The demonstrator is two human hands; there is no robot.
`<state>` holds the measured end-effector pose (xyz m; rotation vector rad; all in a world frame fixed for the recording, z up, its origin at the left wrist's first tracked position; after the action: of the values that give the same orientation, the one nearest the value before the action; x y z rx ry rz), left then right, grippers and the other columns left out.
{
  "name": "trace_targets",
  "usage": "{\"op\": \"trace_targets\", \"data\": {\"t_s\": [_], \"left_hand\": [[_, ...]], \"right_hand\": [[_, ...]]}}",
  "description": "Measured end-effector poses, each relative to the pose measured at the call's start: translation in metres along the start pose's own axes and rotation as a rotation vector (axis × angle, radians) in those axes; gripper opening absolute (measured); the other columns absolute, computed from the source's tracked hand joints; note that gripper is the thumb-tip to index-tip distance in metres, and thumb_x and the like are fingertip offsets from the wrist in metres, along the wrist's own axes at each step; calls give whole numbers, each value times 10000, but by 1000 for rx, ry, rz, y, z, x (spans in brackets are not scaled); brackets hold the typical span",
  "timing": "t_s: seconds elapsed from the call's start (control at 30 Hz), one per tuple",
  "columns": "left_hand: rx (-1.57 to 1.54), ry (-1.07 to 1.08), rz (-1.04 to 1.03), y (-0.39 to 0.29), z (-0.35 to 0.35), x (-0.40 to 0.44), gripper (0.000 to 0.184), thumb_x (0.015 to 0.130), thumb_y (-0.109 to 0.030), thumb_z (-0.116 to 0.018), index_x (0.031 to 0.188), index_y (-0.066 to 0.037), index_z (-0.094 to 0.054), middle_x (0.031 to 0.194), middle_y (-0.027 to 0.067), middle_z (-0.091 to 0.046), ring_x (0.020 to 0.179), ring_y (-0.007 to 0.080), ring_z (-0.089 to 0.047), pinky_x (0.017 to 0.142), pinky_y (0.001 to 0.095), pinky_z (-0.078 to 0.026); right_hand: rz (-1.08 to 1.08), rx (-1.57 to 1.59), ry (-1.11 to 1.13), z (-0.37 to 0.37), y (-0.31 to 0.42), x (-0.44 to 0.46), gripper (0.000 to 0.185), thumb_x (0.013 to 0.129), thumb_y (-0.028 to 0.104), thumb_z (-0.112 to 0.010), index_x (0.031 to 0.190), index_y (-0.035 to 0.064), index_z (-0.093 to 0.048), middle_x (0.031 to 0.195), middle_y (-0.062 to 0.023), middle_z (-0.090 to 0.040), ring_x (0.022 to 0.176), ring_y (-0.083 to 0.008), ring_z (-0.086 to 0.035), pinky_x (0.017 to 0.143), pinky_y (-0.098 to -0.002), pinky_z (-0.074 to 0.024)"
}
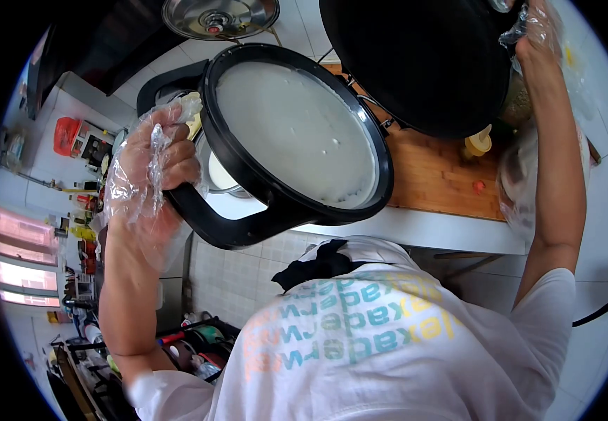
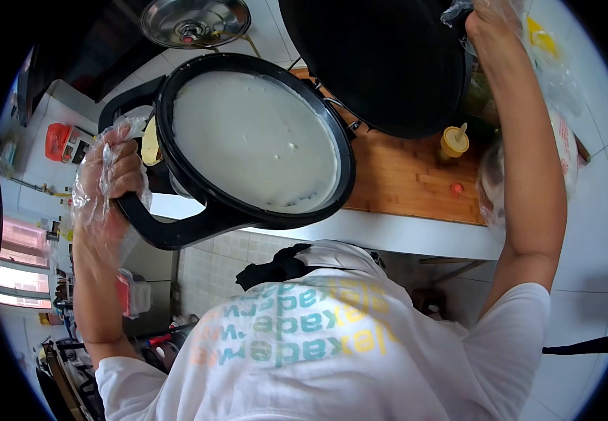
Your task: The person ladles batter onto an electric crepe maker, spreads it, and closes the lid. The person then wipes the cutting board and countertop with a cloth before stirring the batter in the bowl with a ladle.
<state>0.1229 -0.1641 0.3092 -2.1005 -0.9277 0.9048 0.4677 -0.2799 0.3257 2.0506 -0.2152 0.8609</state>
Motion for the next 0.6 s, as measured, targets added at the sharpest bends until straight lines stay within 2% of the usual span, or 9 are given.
{"op": "trace_targets", "data": {"t_s": [0.1, 0.23, 0.3, 0.43, 0.47, 0.53, 0.6], "left_hand": [[118, -66, -91, 1, -5, -3, 297, 869, -126, -421, 580, -97, -361, 406, -36, -290, 284, 48, -250, 254, 177, -264], [139, 4, -116, -3, 0, -3, 299, 859, -110, -443, 573, -104, -354, 395, -35, -287, 275, 50, -253, 251, 173, -281], [188, 3, -157, -4, 6, -5, 263, 859, -119, -451, 606, -81, -393, 419, -33, -306, 292, 48, -268, 260, 168, -283], [208, 39, -250, 0, 32, -4, 188, 863, -150, -463, 723, -25, -479, 497, -28, -356, 338, 45, -297, 284, 157, -281], [202, 4, -285, 4, 44, -2, 173, 865, -168, -469, 822, -6, -508, 554, -28, -375, 368, 41, -301, 294, 153, -263], [142, -8, -293, 15, 69, 8, 166, 864, -177, -475, 813, -22, -508, 547, -31, -366, 372, 37, -291, 292, 153, -242], [98, -3, -307, 28, 85, 16, 161, 854, -179, -484, 766, -44, -490, 514, -34, -350, 357, 36, -277, 288, 156, -230]], "right_hand": [[-4, 83, -27, 4, 7, -8, 274, 762, 289, -642, 600, 139, -478, 507, 33, -403, 432, -75, -373, 415, -208, -292], [74, 207, 11, 10, 16, -13, 251, 773, 268, -630, 610, 141, -486, 506, 38, -407, 429, -74, -377, 414, -208, -295], [19, 232, -21, 17, 15, -3, 242, 777, 264, -625, 618, 141, -491, 513, 40, -412, 435, -71, -378, 418, -204, -295], [120, 254, 1, 14, 28, -6, 240, 787, 262, -620, 628, 144, -484, 536, 43, -426, 453, -62, -390, 428, -197, -307], [153, 261, 17, 10, 33, -7, 240, 789, 261, -619, 631, 145, -482, 542, 44, -430, 457, -59, -393, 431, -195, -310], [219, 272, 54, 4, 45, -11, 239, 794, 260, -616, 636, 146, -478, 554, 46, -437, 465, -55, -399, 437, -191, -316], [120, 393, 66, 3, 43, 5, 235, 802, 258, -610, 646, 141, -480, 557, 40, -443, 468, -56, -410, 440, -193, -330]]}}
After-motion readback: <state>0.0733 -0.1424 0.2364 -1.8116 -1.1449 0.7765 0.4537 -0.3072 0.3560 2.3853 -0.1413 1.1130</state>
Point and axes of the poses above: each hand's wrist, its own x-axis towards the middle knuckle, its own z-axis out of the back of the hand, y = z × x, the point moved 2 cm from there along x, towards the middle knuckle
